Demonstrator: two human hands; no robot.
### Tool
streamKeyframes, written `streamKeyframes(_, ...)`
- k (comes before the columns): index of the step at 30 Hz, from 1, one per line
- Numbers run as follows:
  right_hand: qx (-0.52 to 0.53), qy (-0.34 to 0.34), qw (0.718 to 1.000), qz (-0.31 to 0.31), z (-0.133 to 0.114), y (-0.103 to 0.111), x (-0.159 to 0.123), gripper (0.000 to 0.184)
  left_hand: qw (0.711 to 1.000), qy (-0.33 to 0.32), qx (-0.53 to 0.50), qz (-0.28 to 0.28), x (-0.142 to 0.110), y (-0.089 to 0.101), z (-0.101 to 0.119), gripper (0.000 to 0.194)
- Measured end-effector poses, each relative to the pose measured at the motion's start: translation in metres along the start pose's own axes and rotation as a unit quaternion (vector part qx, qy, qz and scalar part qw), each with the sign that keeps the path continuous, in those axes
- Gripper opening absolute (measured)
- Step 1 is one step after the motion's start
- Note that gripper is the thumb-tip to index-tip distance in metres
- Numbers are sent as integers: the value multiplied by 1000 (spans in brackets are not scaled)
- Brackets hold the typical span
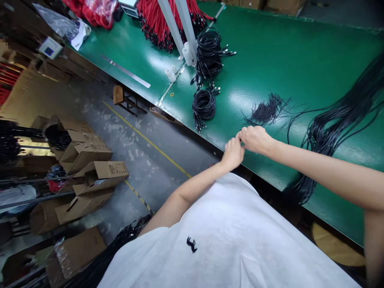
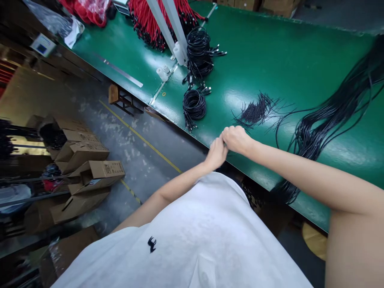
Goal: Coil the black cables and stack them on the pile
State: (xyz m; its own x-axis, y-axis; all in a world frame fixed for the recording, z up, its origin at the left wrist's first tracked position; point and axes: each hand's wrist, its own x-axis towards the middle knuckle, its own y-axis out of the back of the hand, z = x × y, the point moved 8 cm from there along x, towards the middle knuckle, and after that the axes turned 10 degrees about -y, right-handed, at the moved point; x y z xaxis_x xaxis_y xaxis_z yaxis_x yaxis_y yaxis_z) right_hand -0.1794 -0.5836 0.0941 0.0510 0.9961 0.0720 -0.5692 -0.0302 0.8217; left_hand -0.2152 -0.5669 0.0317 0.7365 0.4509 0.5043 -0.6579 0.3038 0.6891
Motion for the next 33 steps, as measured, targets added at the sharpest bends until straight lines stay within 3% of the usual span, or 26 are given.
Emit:
streamKeyframes(3,-19,5,1000,-16,11,-12,-5,29,985,-123,-92,-76,-18,-16,31,55)
streamKeyframes(6,-25,50,998,23,4,-10,-21,32,987,-158,-26,-25,-21,15,30,47)
streamKeyframes(8,-11,86,994,62,-5,-3,-30,30,994,-101,26,-6,-12,30,13,49)
streamKeyframes(9,1,102,992,72,-10,-1,-32,29,997,-63,32,-33,-6,27,4,48)
streamKeyframes(12,34,96,993,51,-17,-3,-27,27,992,68,-26,-101,4,3,-21,27)
streamKeyframes(14,56,40,997,20,-14,-10,-17,28,981,133,-136,-46,5,-9,-30,22)
streamKeyframes(16,89,-35,995,4,-10,-16,-10,30,936,166,-310,29,3,-19,-35,23)
streamKeyframes(18,137,-101,985,12,-8,-19,-7,30,852,189,-485,60,-3,-31,-37,29)
streamKeyframes(20,198,-161,966,32,-8,-20,-9,30,778,205,-589,75,-9,-37,-39,28)
streamKeyframes(22,283,-216,933,50,-7,-23,-13,30,758,203,-609,115,-15,-34,-46,25)
streamKeyframes(24,407,-263,872,62,-5,-30,-18,27,792,170,-564,158,-20,-22,-52,26)
streamKeyframes(25,490,-280,823,59,-5,-37,-20,25,821,145,-526,169,-22,-14,-54,27)
streamKeyframes(26,592,-289,752,37,-6,-46,-21,23,850,117,-484,171,-23,-6,-54,27)
streamKeyframes(28,779,-276,561,-53,-21,-66,-20,26,895,62,-413,157,-26,9,-50,27)
streamKeyframes(29,838,-257,471,-104,-31,-71,-20,29,906,42,-395,145,-28,15,-48,27)
streamKeyframes(30,872,-236,402,-147,-41,-72,-20,31,911,27,-390,130,-30,20,-46,27)
streamKeyframes(31,888,-220,362,-178,-49,-71,-20,33,911,16,-397,112,-32,25,-45,28)
streamKeyframes(33,892,-211,343,-205,-59,-67,-19,38,899,2,-429,83,-35,32,-43,31)
